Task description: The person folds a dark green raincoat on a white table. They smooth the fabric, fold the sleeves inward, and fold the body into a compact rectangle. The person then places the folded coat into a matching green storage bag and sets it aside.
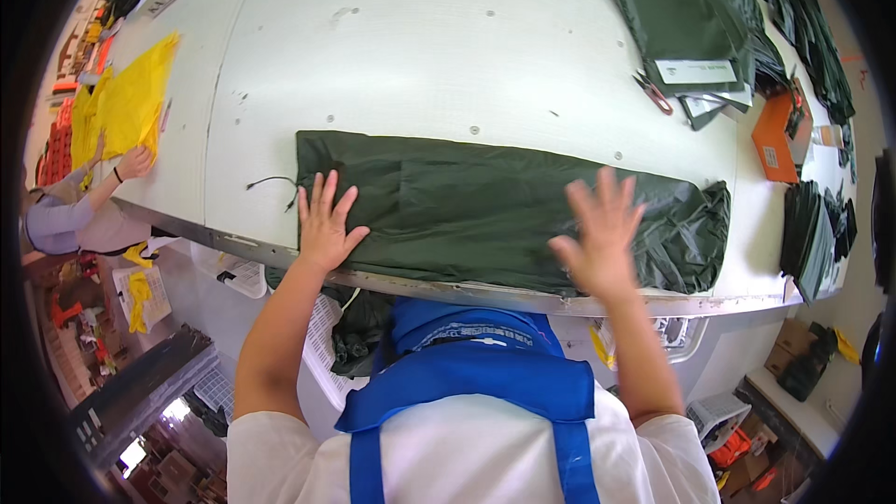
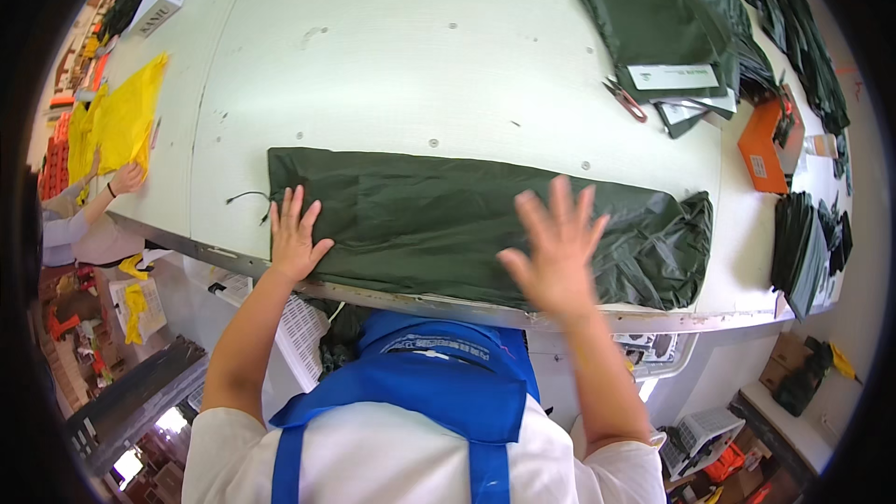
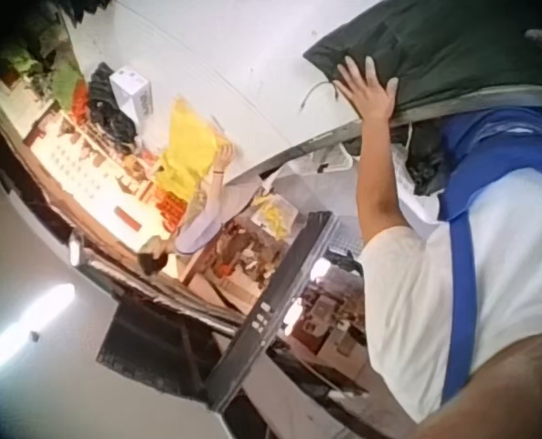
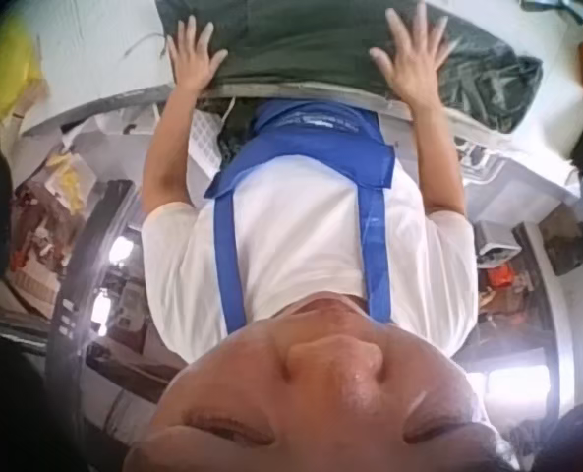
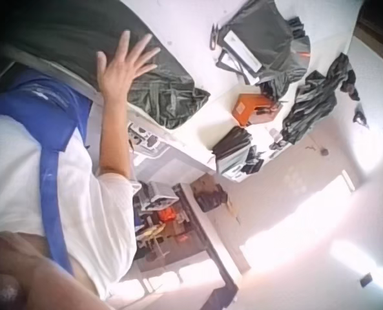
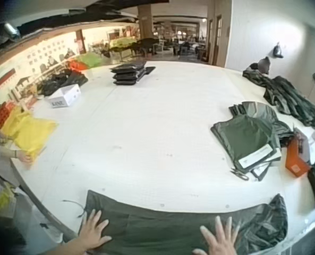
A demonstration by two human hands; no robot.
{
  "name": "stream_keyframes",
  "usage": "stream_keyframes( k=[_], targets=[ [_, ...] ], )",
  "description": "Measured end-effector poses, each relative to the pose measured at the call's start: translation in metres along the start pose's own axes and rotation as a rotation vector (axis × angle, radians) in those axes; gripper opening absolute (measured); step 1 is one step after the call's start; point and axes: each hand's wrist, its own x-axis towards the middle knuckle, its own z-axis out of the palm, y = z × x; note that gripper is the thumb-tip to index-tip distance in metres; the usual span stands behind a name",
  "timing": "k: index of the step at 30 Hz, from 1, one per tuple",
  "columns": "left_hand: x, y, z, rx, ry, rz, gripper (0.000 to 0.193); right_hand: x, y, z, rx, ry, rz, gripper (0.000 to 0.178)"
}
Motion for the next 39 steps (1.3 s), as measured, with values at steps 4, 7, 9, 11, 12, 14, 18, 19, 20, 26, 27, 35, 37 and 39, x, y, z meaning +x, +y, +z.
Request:
stream_keyframes(
  k=[4,7,9,11,12,14,18,19,20,26,27,35,37,39],
  targets=[
    [-0.008,-0.012,0.0,-0.117,0.027,0.009,0.067,0.0,0.009,0.086,-0.276,0.039,0.099,0.063],
    [-0.017,-0.008,0.004,-0.041,0.082,-0.008,0.065,0.0,0.01,0.09,-0.291,0.045,0.077,0.062],
    [-0.015,-0.007,0.004,-0.016,0.107,-0.022,0.063,0.001,0.013,0.093,-0.307,0.047,0.079,0.062],
    [-0.013,-0.005,0.002,-0.017,0.077,-0.041,0.062,0.002,0.011,0.092,-0.336,0.043,0.086,0.063],
    [-0.015,-0.008,0.001,-0.017,0.062,-0.051,0.061,0.001,0.01,0.093,-0.341,0.034,0.086,0.063],
    [-0.019,-0.017,0.002,-0.067,0.064,-0.147,0.054,0.0,0.01,0.09,-0.325,-0.005,0.095,0.064],
    [-0.04,-0.03,0.008,-0.054,0.039,-0.404,0.05,-0.007,0.021,0.091,-0.292,0.013,0.077,0.068],
    [-0.04,-0.028,0.006,-0.042,0.028,-0.398,0.05,-0.007,0.016,0.087,-0.308,-0.025,0.092,0.068],
    [-0.041,-0.027,0.006,-0.031,0.017,-0.391,0.051,-0.006,0.01,0.088,-0.287,0.03,0.14,0.067],
    [-0.046,-0.03,0.006,-0.049,0.004,-0.401,0.053,0.034,-0.164,0.099,0.401,0.288,-0.122,0.072],
    [-0.043,-0.031,0.003,-0.063,-0.006,-0.387,0.054,0.036,-0.184,0.121,0.251,0.16,-0.081,0.075],
    [-0.042,-0.038,-0.033,-0.736,-0.051,-0.848,0.068,0.04,-0.181,0.155,0.694,0.183,0.013,0.074],
    [-0.03,-0.05,-0.041,-1.33,-0.16,-0.904,0.069,0.043,-0.178,0.157,0.918,0.2,0.084,0.07],
    [-0.023,-0.06,-0.054,-1.827,-0.313,-0.904,0.071,0.047,-0.167,0.166,0.97,0.17,0.148,0.066]
  ],
)
